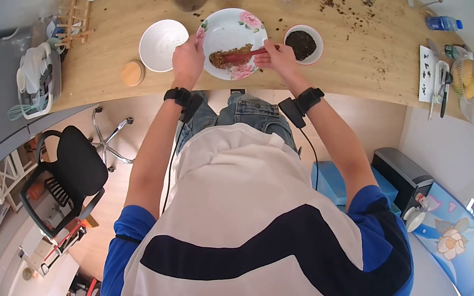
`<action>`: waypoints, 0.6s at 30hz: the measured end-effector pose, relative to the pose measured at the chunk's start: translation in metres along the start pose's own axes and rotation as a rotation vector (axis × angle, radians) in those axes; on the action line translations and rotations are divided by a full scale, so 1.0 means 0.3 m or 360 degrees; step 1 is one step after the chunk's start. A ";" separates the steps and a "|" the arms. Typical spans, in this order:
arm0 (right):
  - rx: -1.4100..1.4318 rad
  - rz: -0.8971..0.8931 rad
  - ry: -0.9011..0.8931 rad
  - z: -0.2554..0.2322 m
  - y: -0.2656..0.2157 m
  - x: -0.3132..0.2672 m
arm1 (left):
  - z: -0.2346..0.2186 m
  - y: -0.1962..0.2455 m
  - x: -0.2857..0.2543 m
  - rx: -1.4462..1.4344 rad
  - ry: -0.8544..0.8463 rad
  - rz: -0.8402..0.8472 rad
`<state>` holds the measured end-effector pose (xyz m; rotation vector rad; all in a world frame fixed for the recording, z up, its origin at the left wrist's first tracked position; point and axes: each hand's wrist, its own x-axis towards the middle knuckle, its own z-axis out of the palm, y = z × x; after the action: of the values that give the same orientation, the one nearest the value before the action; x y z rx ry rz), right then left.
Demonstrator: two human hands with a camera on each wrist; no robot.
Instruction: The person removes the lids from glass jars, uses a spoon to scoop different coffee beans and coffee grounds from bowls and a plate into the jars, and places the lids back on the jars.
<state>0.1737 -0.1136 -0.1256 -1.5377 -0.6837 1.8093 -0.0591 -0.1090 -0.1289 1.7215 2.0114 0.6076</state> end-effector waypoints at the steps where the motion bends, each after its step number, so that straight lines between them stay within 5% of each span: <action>1: 0.0003 0.0000 -0.0001 0.011 0.005 0.007 | -0.001 0.000 0.000 0.0003 -0.0001 0.0002; 18: 0.0725 0.0133 -0.0286 0.027 0.058 0.107 | 0.001 -0.008 0.000 0.0029 0.0009 -0.0098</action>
<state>0.1601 -0.1000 -0.1578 -1.1254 -0.2587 2.0113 -0.0610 -0.1093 -0.1306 1.6630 2.0716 0.5761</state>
